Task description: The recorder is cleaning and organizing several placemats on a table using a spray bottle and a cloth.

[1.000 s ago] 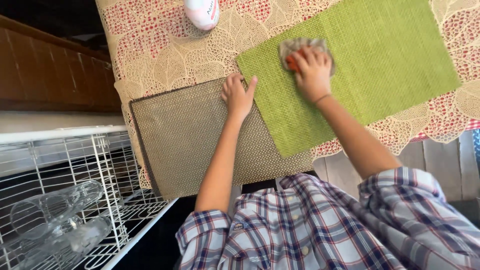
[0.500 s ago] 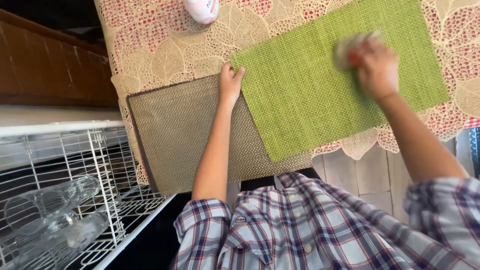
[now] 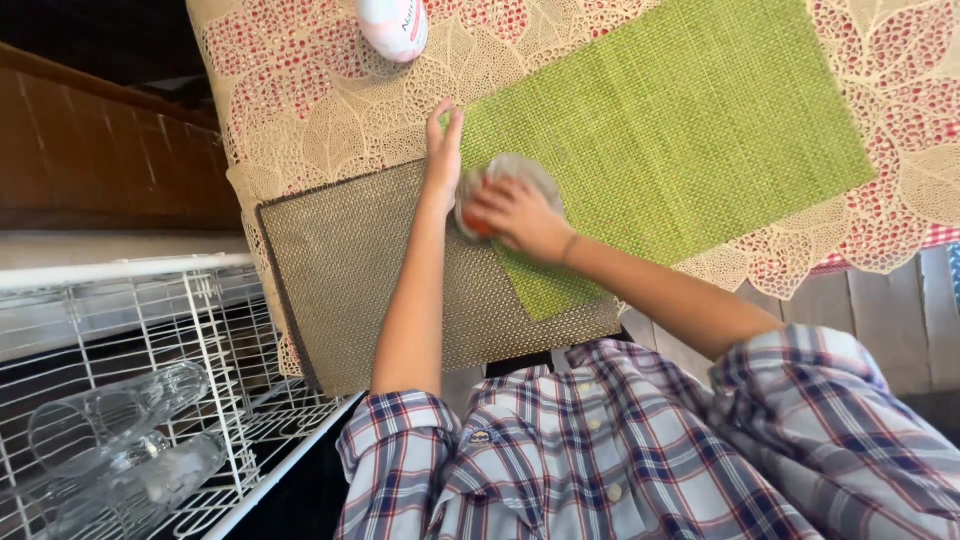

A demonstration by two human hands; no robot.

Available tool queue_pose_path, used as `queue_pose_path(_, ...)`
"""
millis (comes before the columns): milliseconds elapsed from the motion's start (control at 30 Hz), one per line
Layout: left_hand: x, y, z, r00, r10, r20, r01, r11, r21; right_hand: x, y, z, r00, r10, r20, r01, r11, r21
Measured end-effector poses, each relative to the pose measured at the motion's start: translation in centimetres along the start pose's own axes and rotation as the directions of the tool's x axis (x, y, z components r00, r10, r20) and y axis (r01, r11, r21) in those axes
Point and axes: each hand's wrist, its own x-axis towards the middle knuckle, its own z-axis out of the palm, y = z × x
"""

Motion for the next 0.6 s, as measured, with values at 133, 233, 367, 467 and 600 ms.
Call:
queue_pose_path(133,0.8,-2.0,-0.2,0.999,-0.029,-0.028,0.026,0.995,-0.097,-8.7,0.0,-3.1,0.939,-0.315,0.137,0.302,0.947,0.11)
queue_pose_path(233,0.1,-0.3,0.6,0.999,-0.011,0.031,0.012,0.999,-0.031,-13.7,3.0,-8.2,0.955,-0.257,0.15,0.236,0.961,0.146)
queue_pose_path(367,-1.9,3.3,1.5,0.996,-0.02,0.084,0.005,0.985,0.173,-17.5,9.0,-14.9,0.931,0.353,0.091,-0.352,0.936,-0.018)
queue_pose_path(467,3.3,-5.2,0.0,0.975,0.2,0.102,-0.205,0.978,0.044,-19.9,14.1,-16.5,0.886,0.393,-0.247,-0.451,0.855,-0.257)
queue_pose_path(600,0.5,6.3,1.7,0.995,-0.102,-0.022,0.102,0.904,0.415,-16.7,14.6,-13.3,0.801,0.501,-0.328,-0.568,0.809,-0.153)
